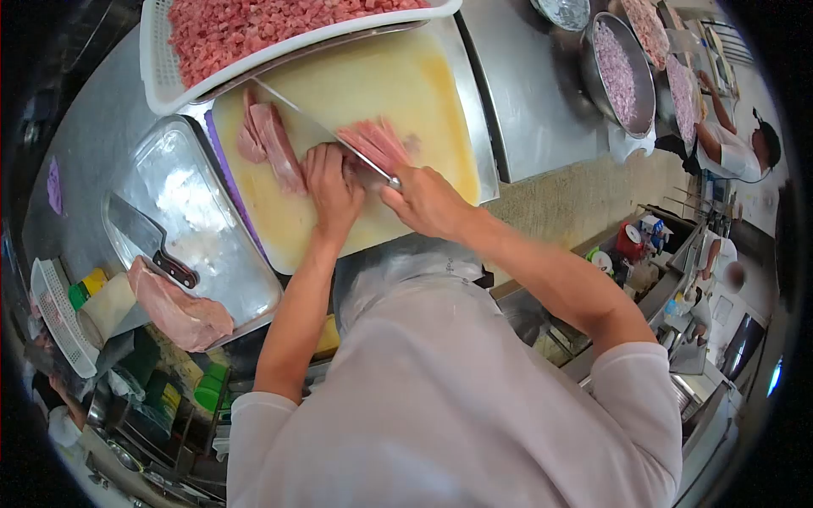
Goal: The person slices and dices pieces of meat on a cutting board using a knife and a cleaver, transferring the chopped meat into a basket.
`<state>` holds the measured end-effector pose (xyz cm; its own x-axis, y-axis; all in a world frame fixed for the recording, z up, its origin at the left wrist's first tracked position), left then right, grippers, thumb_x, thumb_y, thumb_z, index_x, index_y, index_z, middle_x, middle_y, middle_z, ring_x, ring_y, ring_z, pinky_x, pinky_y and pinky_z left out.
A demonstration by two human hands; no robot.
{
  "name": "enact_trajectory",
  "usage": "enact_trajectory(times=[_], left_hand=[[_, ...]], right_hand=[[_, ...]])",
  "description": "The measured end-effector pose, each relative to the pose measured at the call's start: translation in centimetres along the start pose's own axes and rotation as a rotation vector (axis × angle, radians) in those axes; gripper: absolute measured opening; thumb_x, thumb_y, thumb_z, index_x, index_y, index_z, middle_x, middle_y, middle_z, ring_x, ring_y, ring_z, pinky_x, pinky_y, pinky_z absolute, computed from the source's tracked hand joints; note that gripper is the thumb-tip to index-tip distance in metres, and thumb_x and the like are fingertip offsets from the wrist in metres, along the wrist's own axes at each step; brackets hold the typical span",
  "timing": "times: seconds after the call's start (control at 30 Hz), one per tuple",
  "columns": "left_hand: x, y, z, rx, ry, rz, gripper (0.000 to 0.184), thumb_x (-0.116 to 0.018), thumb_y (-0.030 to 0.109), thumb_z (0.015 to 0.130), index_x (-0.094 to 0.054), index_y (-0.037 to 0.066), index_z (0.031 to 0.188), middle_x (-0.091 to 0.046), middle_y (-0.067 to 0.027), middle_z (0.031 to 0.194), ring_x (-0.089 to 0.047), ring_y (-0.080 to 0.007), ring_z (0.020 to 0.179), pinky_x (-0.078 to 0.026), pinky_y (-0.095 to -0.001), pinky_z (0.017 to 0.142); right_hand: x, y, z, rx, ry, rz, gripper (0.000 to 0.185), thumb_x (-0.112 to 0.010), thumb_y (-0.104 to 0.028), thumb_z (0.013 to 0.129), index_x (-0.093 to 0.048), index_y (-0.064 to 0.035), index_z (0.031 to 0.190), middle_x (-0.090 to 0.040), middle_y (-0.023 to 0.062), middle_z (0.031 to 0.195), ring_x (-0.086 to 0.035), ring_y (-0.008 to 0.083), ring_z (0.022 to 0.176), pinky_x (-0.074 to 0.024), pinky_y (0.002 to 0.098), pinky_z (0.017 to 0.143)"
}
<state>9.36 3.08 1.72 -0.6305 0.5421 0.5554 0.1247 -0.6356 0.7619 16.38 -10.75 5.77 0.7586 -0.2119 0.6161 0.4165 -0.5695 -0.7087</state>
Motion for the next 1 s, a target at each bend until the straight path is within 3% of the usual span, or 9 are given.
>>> enact_trajectory(times=[0.13,0.33,0.43,0.53,0.63,0.7,0.8,0.9,1.0], left_hand=[[-0.1,0.3,-0.3,-0.021,0.021,0.028,0.013,-0.058,-0.004,0.081,-0.059,0.002,0.092,-0.059,-0.0176,0.093,-0.055,-0.0402,0.095,-0.040,-0.0493,0.084],[-0.1,0.3,0.0,-0.036,0.039,0.038,0.011,-0.060,-0.005,0.083,-0.057,-0.002,0.094,-0.057,-0.0213,0.092,-0.054,-0.0438,0.091,-0.042,-0.0516,0.082],[0.0,0.4,0.2,-0.027,0.055,0.068,0.009,-0.062,-0.003,0.087,-0.058,-0.001,0.095,-0.059,-0.0196,0.092,-0.056,-0.0423,0.091,-0.043,-0.0506,0.083],[-0.5,0.3,0.1,-0.039,0.072,0.054,0.008,-0.064,0.000,0.090,-0.059,0.000,0.096,-0.060,-0.0181,0.093,-0.057,-0.0409,0.092,-0.044,-0.0495,0.085],[-0.4,0.2,-0.1,-0.038,0.086,0.071,0.009,-0.066,0.001,0.091,-0.060,0.001,0.097,-0.062,-0.0168,0.095,-0.058,-0.0397,0.094,-0.044,-0.0481,0.087],[-0.4,0.4,-0.4,-0.019,0.107,0.058,0.012,-0.067,0.000,0.090,-0.060,0.003,0.099,-0.062,-0.0156,0.097,-0.058,-0.0390,0.095,-0.044,-0.0474,0.088],[-0.5,0.7,-1.0,0.172,0.241,0.068,0.023,-0.068,0.002,0.091,-0.058,0.000,0.111,-0.063,-0.0183,0.110,-0.058,-0.0385,0.105,-0.045,-0.0460,0.095],[-3.0,1.9,-0.8,0.378,0.217,0.018,0.051,-0.072,0.010,0.091,-0.049,-0.004,0.135,-0.060,-0.0225,0.124,-0.055,-0.0415,0.117,-0.041,-0.0508,0.104],[-5.8,7.0,1.7,0.426,-0.126,0.081,0.079,-0.076,0.017,0.089,-0.035,-0.007,0.152,-0.054,-0.0263,0.140,-0.049,-0.0447,0.126,-0.037,-0.0574,0.108]], right_hand=[[0.7,0.4,0.8,0.012,0.007,-0.004,0.039,-0.062,-0.031,0.103,-0.061,0.0083,0.101,-0.066,0.0298,0.075,-0.066,0.0512,0.075,-0.0516,0.0533,0.071],[2.1,2.3,-6.2,-0.273,-0.195,0.052,0.040,-0.062,-0.031,0.104,-0.063,0.0084,0.108,-0.070,0.0335,0.087,-0.068,0.0533,0.086,-0.0538,0.0577,0.077],[1.2,2.2,-3.7,-0.078,-0.051,0.027,0.040,-0.061,-0.032,0.104,-0.065,0.0074,0.108,-0.070,0.0336,0.088,-0.068,0.0543,0.086,-0.0533,0.0569,0.077],[2.8,3.6,-2.4,-0.050,0.054,0.140,0.043,-0.063,-0.037,0.104,-0.066,0.0059,0.101,-0.068,0.0277,0.079,-0.069,0.0463,0.074,-0.0539,0.0519,0.073],[4.4,4.6,-4.0,-0.277,-0.087,0.326,0.042,-0.065,-0.037,0.103,-0.064,0.0034,0.093,-0.056,0.0078,0.062,-0.054,0.0158,0.057,-0.0455,0.0368,0.056],[5.0,5.0,-5.6,-0.213,-0.011,0.282,0.041,-0.066,-0.037,0.103,-0.061,0.0009,0.089,-0.052,0.0028,0.061,-0.050,0.0114,0.056,-0.0419,0.0321,0.053],[6.6,5.5,-8.7,-0.190,0.120,0.278,0.043,-0.066,-0.037,0.103,-0.061,0.0022,0.087,-0.053,0.0074,0.062,-0.049,0.0149,0.056,-0.0422,0.0349,0.055],[7.5,6.7,-10.9,-0.225,0.261,0.274,0.046,-0.068,-0.038,0.102,-0.061,0.0046,0.087,-0.053,0.0146,0.063,-0.049,0.0203,0.058,-0.0431,0.0389,0.058],[6.3,9.1,-11.8,-0.253,0.348,0.275,0.045,-0.068,-0.038,0.102,-0.061,0.0039,0.089,-0.054,0.0115,0.062,-0.050,0.0197,0.057,-0.0426,0.0379,0.056]])
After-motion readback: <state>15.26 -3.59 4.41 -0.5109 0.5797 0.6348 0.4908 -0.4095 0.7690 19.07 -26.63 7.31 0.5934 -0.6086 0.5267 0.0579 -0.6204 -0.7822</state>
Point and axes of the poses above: each hand's wrist, its own z-axis towards the middle knuckle, its own x-axis out of the back of the hand, y = z × x, the point moved 7 cm from there along z, towards the middle knuckle
